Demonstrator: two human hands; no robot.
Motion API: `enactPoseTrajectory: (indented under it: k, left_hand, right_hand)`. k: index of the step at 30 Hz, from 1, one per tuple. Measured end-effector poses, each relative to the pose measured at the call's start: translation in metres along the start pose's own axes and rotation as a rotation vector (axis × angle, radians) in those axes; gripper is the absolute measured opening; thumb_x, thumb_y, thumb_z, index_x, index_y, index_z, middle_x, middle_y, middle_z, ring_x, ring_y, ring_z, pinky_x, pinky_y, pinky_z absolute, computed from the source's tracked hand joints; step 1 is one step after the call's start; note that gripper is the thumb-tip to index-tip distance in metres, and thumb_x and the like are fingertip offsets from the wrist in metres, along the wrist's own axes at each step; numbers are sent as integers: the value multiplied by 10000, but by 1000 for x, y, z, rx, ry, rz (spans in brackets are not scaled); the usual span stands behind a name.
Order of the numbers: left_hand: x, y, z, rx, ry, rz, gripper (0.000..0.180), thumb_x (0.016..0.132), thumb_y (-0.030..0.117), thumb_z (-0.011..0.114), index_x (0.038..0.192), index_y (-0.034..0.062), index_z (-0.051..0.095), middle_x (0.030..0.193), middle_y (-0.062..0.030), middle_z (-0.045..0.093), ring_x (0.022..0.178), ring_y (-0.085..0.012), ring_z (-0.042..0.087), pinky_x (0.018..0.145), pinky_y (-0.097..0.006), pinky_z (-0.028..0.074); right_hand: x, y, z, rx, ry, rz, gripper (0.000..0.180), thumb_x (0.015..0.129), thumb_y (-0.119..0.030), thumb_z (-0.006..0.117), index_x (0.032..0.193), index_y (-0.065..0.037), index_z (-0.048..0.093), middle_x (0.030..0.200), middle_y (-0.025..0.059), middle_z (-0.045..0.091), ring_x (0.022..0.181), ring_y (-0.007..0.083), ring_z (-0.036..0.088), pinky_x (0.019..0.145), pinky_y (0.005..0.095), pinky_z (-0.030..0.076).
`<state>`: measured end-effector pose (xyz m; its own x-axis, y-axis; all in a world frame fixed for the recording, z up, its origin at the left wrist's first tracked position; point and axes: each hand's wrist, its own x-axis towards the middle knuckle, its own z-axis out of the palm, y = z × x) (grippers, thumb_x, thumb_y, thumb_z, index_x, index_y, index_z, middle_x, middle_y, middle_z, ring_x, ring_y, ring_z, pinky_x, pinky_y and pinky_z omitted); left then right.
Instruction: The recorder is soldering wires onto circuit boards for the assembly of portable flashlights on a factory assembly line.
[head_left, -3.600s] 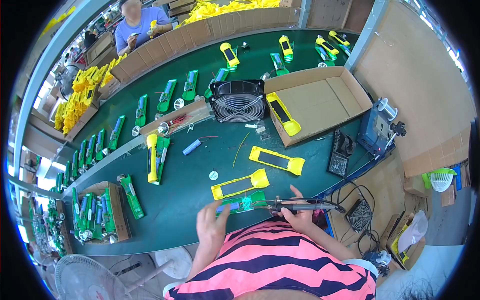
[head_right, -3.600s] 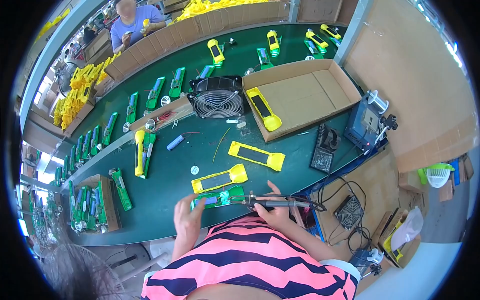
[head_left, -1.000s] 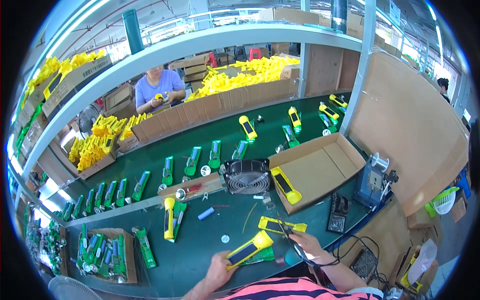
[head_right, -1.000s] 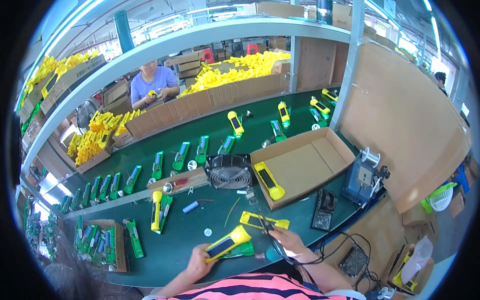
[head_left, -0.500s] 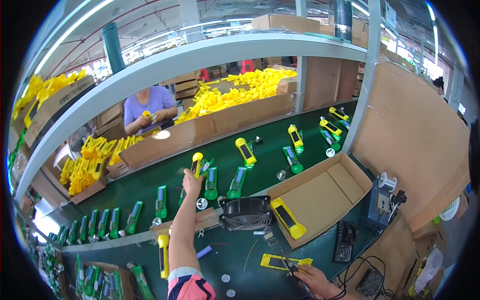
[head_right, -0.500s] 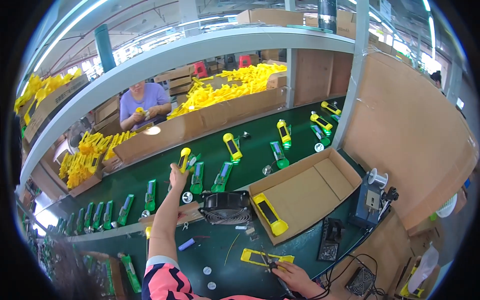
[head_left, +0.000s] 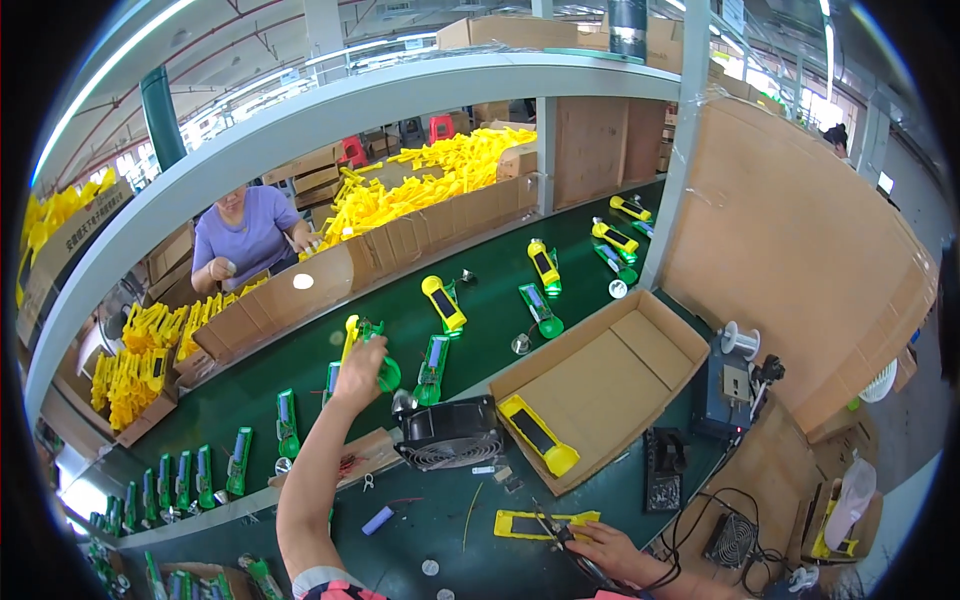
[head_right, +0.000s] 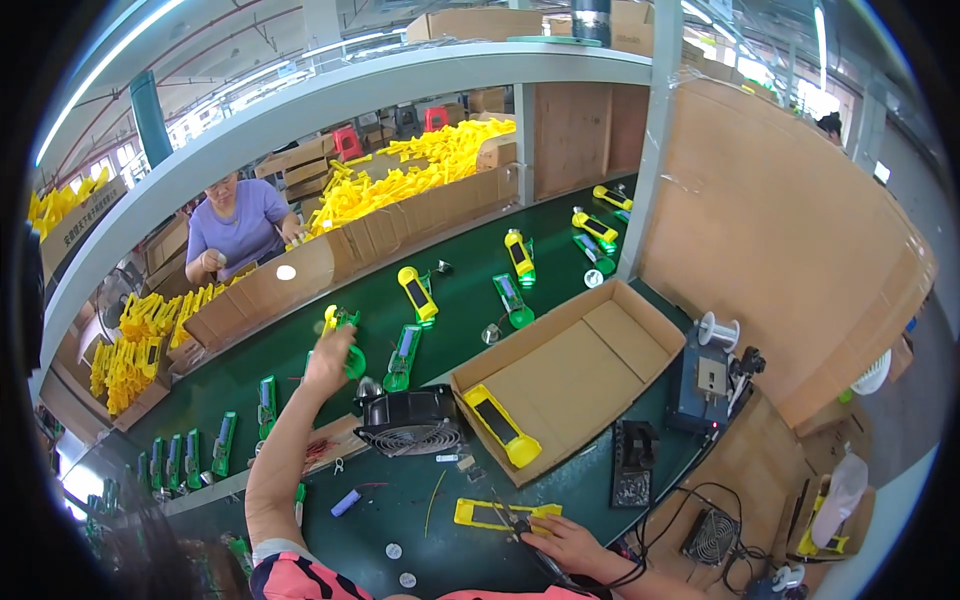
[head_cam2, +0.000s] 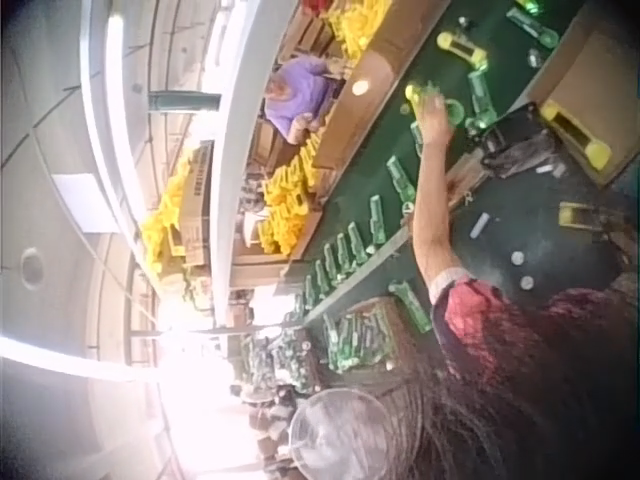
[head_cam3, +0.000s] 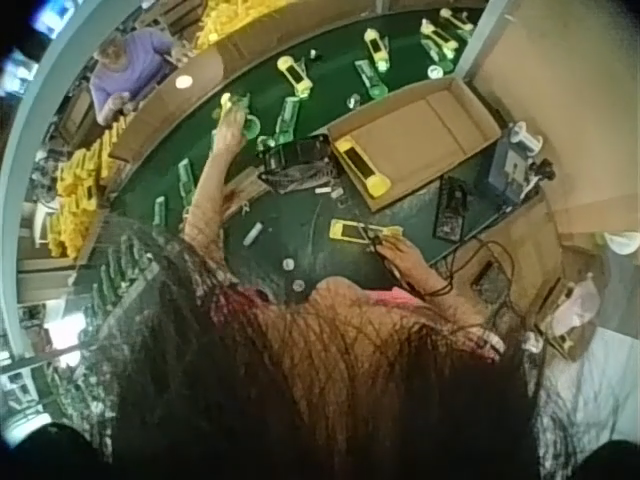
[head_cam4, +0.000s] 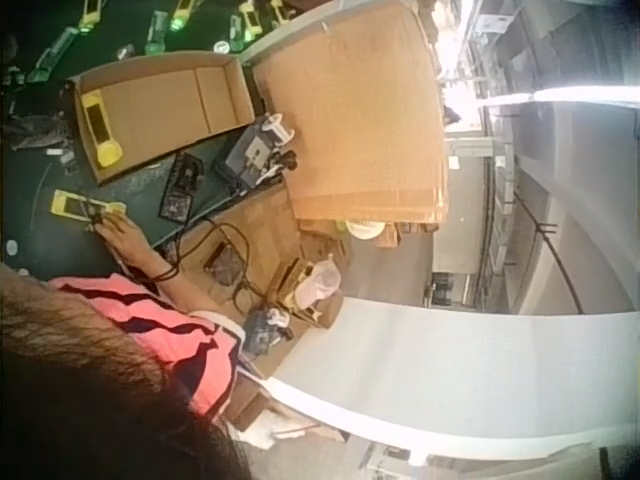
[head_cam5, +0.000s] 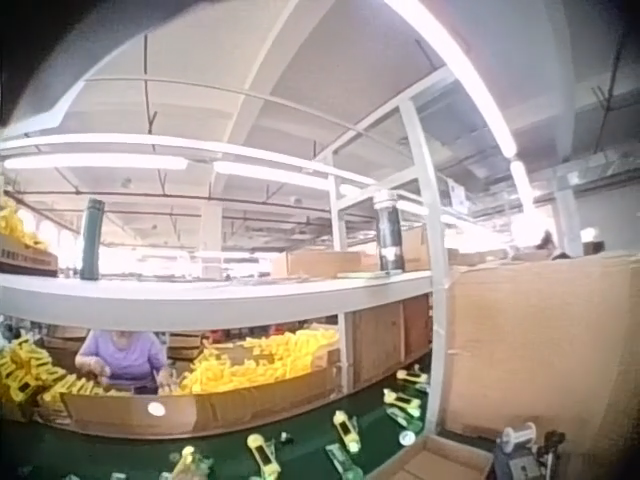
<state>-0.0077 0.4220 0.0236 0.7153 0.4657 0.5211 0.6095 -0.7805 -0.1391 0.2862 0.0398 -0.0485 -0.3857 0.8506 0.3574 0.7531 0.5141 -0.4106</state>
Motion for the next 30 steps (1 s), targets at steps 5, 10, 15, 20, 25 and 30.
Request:
enactPoseTrajectory:
  k: [5,10,15,20,25,30]
  left_hand:
    - [4,91,-126,-123,172,50,499,562,113,673,990,8,440,761,-137,526,708,-302,527,665,-404,421]
    - [-47,224,-164,-309,-553,236,700,591,158,602,1226,43,332,565,-95,505,508,-253,518,526,-358,411]
    - [-140,292,-119,-297,-818,107,718,638,152,605,1286,204,301,765,-124,530,607,-234,535,560,-345,405]
    - [-137,284,-115,-950,-552,-195,714,618,279,689,1231,136,349,1048,-175,475,928,-307,491,736,-390,402]
    - [-146,323,-90,-978,-282,-483,415,708,113,614,1100,89,478,818,-78,606,800,-263,567,799,-349,401]
    - [-151,332,-97,-1137,5,-579,76,729,34,578,789,41,623,809,-71,627,787,-185,591,787,-339,426]
  right_hand:
    - [-5,9,9,-22,110,-57,426,674,-44,518,1095,-100,486,1044,147,537,955,296,526,844,390,413]
    - [-2,9,-3,-35,178,-53,422,671,-28,533,1087,-80,480,982,137,560,924,276,548,848,414,409]
    - [5,15,3,40,254,-58,456,641,-37,599,1078,-76,472,910,120,585,816,281,581,803,417,438]
    - [7,13,4,113,280,89,425,623,19,577,1032,-55,487,893,134,586,785,339,574,727,389,474]
    - [3,7,13,212,283,130,405,682,47,527,1070,-43,452,896,144,592,780,324,585,663,339,476]
    - [10,-8,21,333,282,139,415,696,64,497,1092,-51,449,901,125,595,749,289,593,632,318,468]
